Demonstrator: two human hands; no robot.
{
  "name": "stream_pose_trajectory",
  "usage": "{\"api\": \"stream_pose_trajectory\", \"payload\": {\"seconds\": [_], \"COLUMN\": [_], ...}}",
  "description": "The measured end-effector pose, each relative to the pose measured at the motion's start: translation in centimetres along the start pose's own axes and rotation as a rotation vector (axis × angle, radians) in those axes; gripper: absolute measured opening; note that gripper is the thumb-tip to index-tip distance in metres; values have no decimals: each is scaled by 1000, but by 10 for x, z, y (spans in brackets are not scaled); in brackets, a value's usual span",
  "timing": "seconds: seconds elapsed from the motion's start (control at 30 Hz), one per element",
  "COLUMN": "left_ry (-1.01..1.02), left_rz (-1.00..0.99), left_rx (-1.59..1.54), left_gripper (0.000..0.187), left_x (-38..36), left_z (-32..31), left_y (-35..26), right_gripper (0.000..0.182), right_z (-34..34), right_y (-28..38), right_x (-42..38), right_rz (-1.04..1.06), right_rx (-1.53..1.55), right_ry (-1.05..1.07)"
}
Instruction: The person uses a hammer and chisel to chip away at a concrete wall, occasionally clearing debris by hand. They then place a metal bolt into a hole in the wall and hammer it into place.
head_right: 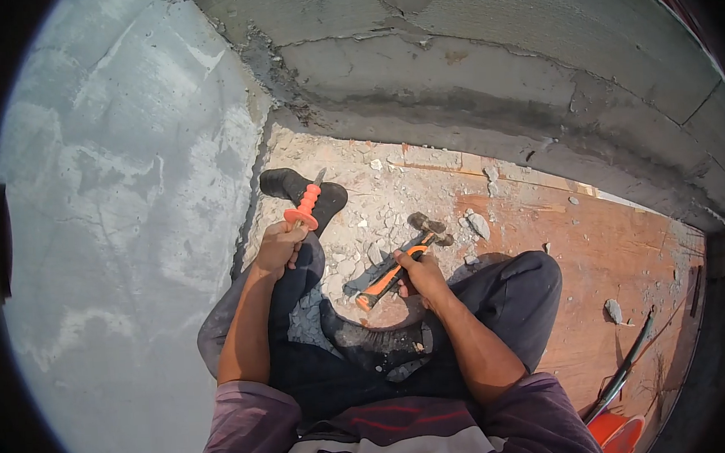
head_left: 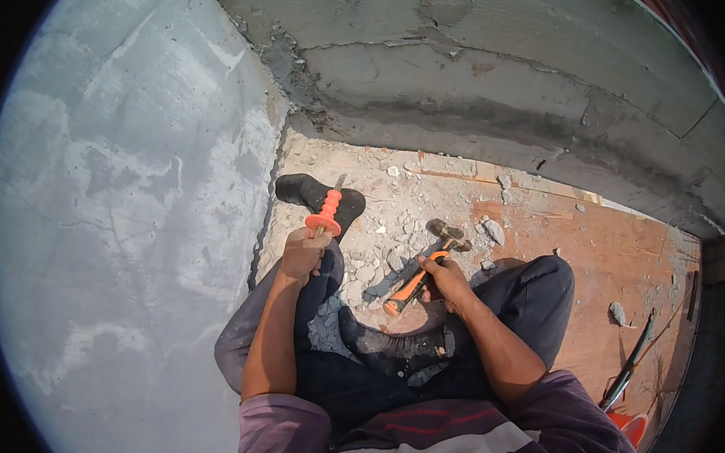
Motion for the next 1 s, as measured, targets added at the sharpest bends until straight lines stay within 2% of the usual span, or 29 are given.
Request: {"api": "stream_pose_trajectory", "payload": {"seconds": [1.0], "left_ry": [-6], "left_rz": [-16], "left_rx": [-7], "left_gripper": [28], "left_x": [0], "left_z": [1], "left_y": [3], "right_gripper": [33], "right_z": [-4], "right_y": [0], "right_x": [0], "right_rz": [50], "right_rx": [3], "right_ry": [25]}}
Point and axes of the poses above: each hand's wrist, its own x-axis towards the middle knuckle, its own z-axis out of the back of the hand, y = z × x, the point moved 9 cm from there along x, towards the middle knuckle, and after that the axes turned 15 degrees about -z, right-handed, at the moved point
